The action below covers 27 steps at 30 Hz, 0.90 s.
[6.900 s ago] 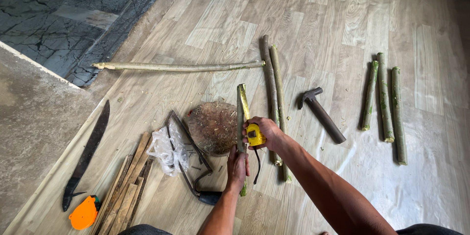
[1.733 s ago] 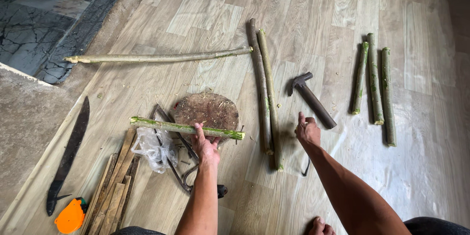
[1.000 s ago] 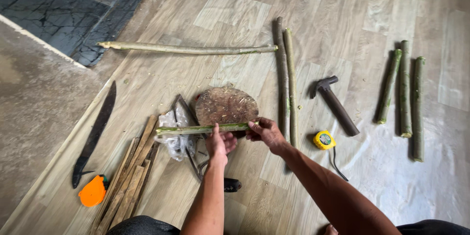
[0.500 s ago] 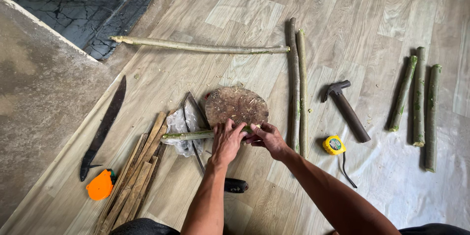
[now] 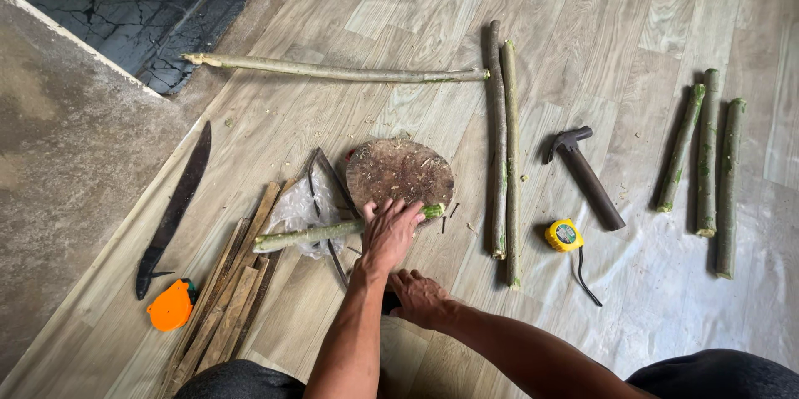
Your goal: The person measures and cuts green sticks with a tape measure and hand saw, then joins them with nails using a hammer to form a rectangular wooden frame on the floor.
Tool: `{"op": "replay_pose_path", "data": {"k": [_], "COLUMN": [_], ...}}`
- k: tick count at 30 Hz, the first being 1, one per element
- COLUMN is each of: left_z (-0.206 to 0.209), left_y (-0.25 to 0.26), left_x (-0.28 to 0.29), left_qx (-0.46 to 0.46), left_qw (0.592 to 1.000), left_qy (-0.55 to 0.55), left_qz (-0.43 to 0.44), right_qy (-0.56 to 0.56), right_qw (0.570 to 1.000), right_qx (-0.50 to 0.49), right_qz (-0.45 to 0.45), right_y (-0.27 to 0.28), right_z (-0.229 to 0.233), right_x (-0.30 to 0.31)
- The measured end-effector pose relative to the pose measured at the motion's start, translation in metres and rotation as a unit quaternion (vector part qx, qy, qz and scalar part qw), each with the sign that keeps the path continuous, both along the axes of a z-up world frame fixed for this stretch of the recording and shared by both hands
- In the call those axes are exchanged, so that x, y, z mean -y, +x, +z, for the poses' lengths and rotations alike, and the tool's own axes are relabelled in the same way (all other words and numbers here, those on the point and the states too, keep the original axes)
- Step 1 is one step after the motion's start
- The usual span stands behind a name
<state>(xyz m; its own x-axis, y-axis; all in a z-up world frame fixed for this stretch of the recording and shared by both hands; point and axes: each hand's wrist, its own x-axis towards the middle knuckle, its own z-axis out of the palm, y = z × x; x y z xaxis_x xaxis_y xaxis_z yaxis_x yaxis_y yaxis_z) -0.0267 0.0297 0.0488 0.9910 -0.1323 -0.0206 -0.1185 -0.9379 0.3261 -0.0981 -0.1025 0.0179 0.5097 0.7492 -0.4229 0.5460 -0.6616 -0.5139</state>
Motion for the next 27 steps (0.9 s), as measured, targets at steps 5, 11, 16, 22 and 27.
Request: {"op": "replay_pose_path", "data": {"k": [5,11,16,22,27], "left_z": [0.004,0.006,0.018,0.052,0.08], "left_y": [-0.013,-0.005,-0.005,0.019,0.035], "left_x": [0.0,-0.001,-0.004,-0.011,-0.007], "left_qx": [0.009,0.027,-0.022,0.028,0.154], "left_qw": [1.0,0.999,0.999,0.998,0.985], "left_qy": [-0.002,-0.008,-0.001,-0.008,-0.015], "left_qz": [0.016,0.019,0.038,0.064,0.077], "right_qy": [-0.012,-0.057,-0.067,0.069,0.228], "right_qw": [1.0,0.996,0.996,0.989,0.924], "right_qx": [0.007,0.013,-0.015,-0.064,-0.096], "right_qz": [0.022,0.067,0.049,-0.115,-0.291], "right_y": [-0.006,-0.014,-0.005,0.027,0.054], "right_z": [-0.02,-0.018,-0.001,0.039,0.044], "right_x": [-0.008,-0.008,-0.013,0.003,0.036]}}
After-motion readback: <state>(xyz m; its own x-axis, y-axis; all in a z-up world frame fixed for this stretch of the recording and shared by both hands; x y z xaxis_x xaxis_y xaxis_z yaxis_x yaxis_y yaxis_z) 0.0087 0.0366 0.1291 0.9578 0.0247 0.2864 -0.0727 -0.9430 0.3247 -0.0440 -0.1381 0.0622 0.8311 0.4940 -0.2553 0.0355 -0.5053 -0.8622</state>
